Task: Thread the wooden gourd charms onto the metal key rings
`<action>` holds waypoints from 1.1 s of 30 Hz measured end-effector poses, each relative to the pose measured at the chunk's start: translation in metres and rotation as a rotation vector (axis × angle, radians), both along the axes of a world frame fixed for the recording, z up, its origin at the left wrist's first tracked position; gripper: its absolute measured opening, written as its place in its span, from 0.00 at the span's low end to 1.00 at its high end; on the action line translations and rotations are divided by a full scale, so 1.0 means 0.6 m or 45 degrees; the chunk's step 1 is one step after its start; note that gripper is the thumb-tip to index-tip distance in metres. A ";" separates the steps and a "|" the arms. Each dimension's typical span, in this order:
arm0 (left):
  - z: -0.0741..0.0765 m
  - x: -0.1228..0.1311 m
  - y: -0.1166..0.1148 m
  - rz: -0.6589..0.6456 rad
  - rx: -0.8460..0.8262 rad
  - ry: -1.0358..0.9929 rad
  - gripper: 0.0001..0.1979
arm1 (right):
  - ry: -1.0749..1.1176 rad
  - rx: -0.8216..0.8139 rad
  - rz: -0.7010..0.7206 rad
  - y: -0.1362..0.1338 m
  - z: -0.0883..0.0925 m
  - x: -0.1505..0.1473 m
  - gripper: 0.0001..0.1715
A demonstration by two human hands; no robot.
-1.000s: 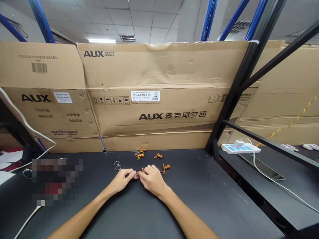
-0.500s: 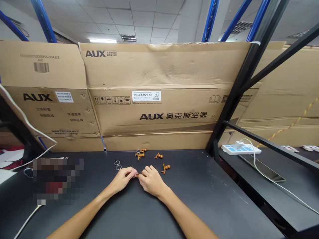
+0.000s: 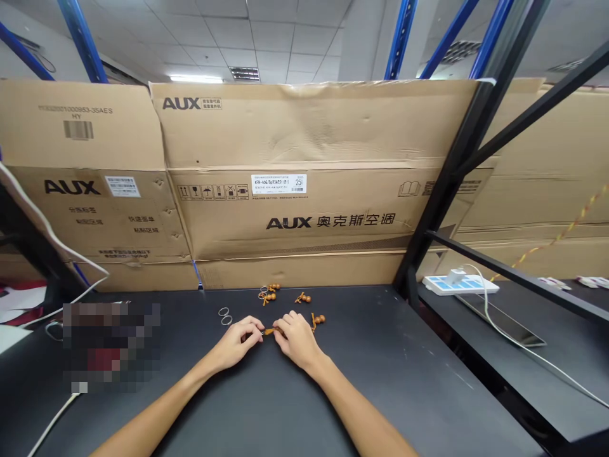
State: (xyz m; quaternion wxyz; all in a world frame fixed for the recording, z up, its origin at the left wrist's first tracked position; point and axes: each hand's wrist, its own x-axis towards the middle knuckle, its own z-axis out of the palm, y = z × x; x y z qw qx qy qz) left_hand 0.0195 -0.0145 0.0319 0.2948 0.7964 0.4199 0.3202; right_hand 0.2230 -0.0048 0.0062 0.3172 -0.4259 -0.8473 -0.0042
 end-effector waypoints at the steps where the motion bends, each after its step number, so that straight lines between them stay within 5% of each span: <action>1: 0.000 0.000 0.000 -0.002 -0.003 0.002 0.17 | 0.005 -0.019 -0.003 0.000 0.001 0.001 0.07; 29: -0.004 0.003 -0.004 0.017 0.063 0.074 0.21 | -0.028 -0.087 0.152 -0.009 0.006 -0.001 0.03; 33: -0.001 0.001 -0.005 -0.037 0.066 0.062 0.18 | -0.033 -0.093 0.058 -0.004 0.003 0.000 0.03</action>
